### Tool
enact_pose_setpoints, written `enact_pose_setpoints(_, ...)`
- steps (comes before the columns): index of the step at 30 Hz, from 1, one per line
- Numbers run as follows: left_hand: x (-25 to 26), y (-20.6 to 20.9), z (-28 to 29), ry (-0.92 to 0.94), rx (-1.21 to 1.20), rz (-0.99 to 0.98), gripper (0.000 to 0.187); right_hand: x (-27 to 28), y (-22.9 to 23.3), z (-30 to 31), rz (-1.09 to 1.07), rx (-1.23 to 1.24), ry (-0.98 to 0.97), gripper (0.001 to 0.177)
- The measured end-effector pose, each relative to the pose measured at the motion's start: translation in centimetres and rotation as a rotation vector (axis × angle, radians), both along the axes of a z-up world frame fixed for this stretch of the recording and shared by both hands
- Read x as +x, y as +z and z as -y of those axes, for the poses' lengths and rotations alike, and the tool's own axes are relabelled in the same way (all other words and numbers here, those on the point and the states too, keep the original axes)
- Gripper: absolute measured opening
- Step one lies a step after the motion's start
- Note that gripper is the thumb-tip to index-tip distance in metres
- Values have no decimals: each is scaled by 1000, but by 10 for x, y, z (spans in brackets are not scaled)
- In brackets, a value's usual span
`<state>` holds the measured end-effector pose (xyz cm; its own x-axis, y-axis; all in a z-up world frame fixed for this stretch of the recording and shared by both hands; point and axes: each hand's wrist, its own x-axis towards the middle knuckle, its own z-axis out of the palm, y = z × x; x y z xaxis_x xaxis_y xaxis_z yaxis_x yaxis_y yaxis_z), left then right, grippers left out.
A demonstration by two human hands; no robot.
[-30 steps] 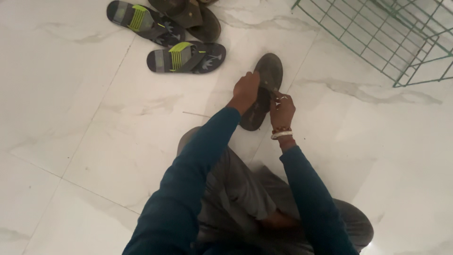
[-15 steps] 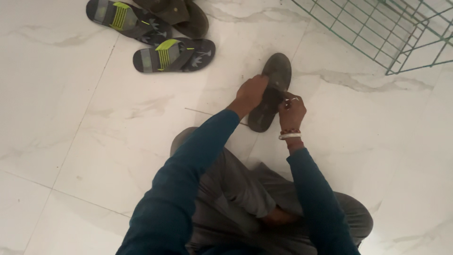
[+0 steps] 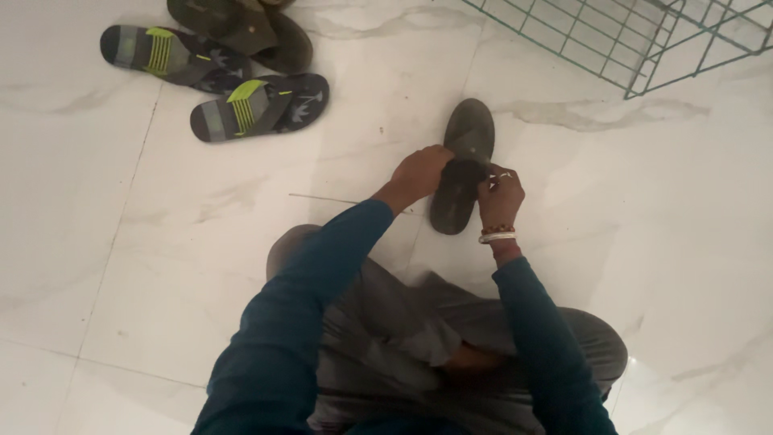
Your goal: The person sits on the floor and organizes various pairs of shoes, including sneakers, sandals, and clogs, by placing them onto a green wire shoe rack. They handle the footwear one pair at a time, arranging them neatly on the shelves.
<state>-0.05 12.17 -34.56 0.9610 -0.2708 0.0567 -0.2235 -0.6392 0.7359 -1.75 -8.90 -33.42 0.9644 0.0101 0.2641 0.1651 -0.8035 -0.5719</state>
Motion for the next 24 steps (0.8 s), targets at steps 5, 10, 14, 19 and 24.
enact_pose_setpoints(5,8,6,-7,-24,60,-69,30,2,-1,-6,75,93,28,27)
enact_pose_setpoints(10,24,25,-20,-15,138,-128,28,11,1,-27,207,-21,50,25)
enact_pose_setpoints(14,37,33,-46,121,1,30,31,27,17,-58,150,8,112,28)
enact_pose_setpoints(19,60,31,-74,322,172,-7,31,57,20,-105,123,-18,203,28)
enact_pose_setpoints(24,65,46,-104,568,92,116,22,86,37,-169,194,92,407,30)
